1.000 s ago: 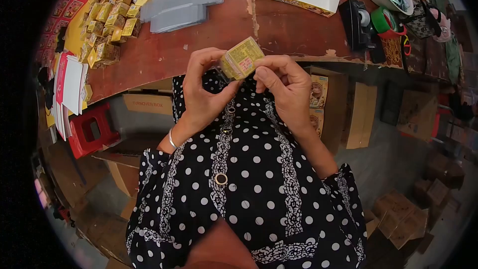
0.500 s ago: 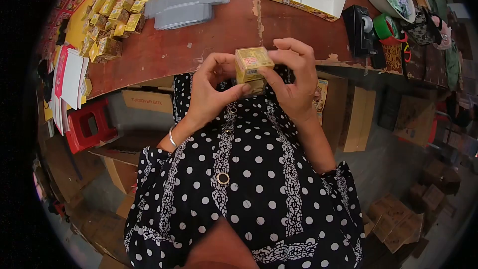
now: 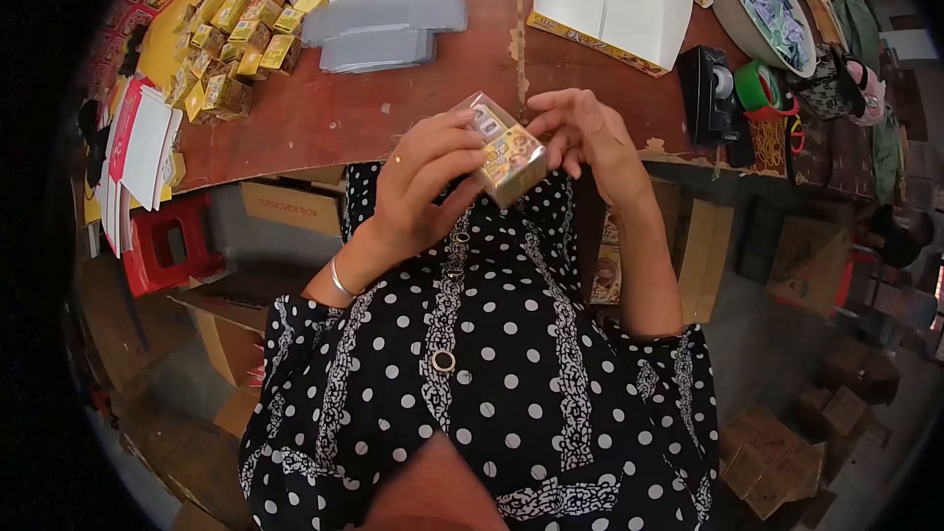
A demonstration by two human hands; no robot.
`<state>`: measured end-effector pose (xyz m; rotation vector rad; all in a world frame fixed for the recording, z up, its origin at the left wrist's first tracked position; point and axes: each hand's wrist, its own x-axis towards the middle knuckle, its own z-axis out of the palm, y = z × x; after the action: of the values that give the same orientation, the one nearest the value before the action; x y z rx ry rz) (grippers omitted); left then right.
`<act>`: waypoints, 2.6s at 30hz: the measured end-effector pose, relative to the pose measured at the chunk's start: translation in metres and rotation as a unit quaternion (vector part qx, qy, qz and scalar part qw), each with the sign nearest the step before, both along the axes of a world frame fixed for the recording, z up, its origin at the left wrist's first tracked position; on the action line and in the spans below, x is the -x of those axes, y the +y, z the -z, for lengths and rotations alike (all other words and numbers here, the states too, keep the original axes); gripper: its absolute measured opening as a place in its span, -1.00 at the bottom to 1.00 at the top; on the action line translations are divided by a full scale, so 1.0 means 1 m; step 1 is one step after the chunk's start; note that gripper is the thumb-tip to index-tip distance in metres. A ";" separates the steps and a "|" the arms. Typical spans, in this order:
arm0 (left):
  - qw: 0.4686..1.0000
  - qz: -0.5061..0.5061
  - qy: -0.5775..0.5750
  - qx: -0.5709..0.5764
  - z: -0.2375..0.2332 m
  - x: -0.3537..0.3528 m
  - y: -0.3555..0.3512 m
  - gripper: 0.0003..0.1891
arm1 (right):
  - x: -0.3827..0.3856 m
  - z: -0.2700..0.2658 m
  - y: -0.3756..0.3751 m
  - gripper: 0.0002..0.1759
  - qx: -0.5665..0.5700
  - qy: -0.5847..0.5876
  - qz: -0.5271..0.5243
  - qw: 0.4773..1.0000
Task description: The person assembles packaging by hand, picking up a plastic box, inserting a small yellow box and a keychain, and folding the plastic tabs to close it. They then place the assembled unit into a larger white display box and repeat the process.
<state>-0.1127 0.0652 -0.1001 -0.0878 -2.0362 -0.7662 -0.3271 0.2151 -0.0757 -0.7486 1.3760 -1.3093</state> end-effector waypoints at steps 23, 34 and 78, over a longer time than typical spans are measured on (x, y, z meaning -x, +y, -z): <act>0.952 -0.240 -0.189 0.037 -0.006 -0.024 -0.150 -0.50 | 0.198 0.008 -0.079 -0.42 -0.058 0.531 0.331 0.778; 0.933 -0.156 -0.321 0.031 -0.012 0.008 -0.211 -0.37 | 0.231 0.047 -0.105 -0.53 -0.113 0.560 0.307 0.762; 0.974 -0.127 -0.185 -0.034 -0.006 -0.078 -0.041 -0.47 | -0.048 -0.068 -0.088 -0.63 0.037 0.103 -0.138 0.984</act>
<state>-0.0352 0.0245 -0.0938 0.3748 -2.3088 -0.7264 -0.2789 0.1267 -0.0082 -1.1096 1.3340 -1.0906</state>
